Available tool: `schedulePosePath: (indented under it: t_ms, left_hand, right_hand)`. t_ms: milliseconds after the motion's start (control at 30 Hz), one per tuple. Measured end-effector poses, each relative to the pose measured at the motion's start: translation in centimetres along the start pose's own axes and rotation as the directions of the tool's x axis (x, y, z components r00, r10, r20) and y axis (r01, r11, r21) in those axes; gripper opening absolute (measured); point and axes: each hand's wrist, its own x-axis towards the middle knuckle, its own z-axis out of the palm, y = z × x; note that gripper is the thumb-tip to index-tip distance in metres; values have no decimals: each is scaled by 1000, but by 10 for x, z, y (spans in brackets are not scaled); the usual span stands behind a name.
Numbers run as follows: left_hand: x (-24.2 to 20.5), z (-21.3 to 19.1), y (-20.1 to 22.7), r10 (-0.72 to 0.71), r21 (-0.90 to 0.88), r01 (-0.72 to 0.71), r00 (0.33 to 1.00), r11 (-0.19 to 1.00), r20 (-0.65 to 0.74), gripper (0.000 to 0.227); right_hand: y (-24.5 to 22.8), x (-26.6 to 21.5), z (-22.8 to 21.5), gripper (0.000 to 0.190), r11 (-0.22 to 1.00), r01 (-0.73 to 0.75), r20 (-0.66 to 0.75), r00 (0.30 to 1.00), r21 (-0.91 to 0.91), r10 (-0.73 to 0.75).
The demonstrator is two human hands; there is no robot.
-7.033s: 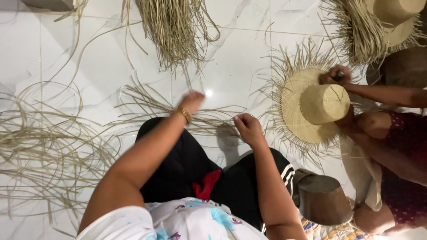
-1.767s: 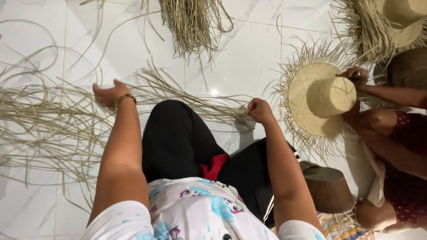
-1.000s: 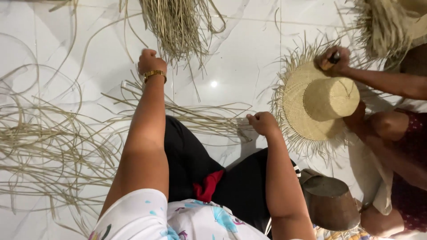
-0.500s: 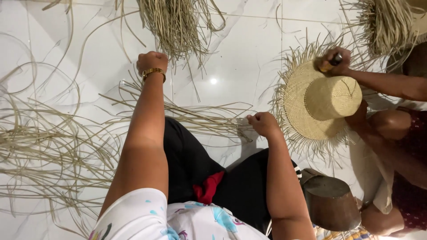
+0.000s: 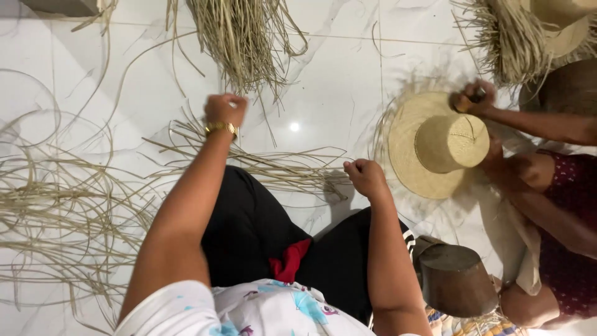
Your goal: The person is sitting on the floor and manually splitting long straw fibers into thinner strands, likely for weaving hats.
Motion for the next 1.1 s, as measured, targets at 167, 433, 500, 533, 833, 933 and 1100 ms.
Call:
schedulePosePath:
  t_ms: [167, 433, 500, 533, 833, 933, 1100]
  left_hand:
    - [-131, -12, 7, 286, -563, -50, 896, 825, 340, 25]
    - [-266, 32, 0, 433, -561, -136, 786, 817, 440, 20]
    - [-276, 22, 5, 477, -547, -198, 766, 813, 431, 25]
    - [-279, 11, 13, 669, -462, -550, 730, 695, 137, 19]
    - [-277, 18, 26, 992, 147, -982, 126, 123, 14, 12]
    - [-277, 12, 29, 992, 43, -994, 100, 97, 76, 13]
    - [-244, 6, 42, 964, 5, -980, 198, 201, 176, 12]
  right_hand:
    - [-56, -65, 0, 26, 912, 226, -85, 974, 342, -209]
    - [-45, -111, 38, 20, 801, 283, -72, 954, 528, -290]
    - [-34, -123, 30, 18, 823, 287, -75, 955, 490, -288]
    - [-29, -131, 23, 17, 887, 369, -155, 928, 278, -337]
    - [-2, -184, 24, 5, 703, 515, -370, 608, -490, -703]
    - [3, -195, 20, 8, 737, 570, -380, 631, -364, -676]
    - [4, -211, 2, 14, 712, 702, -426, 639, -17, -640]
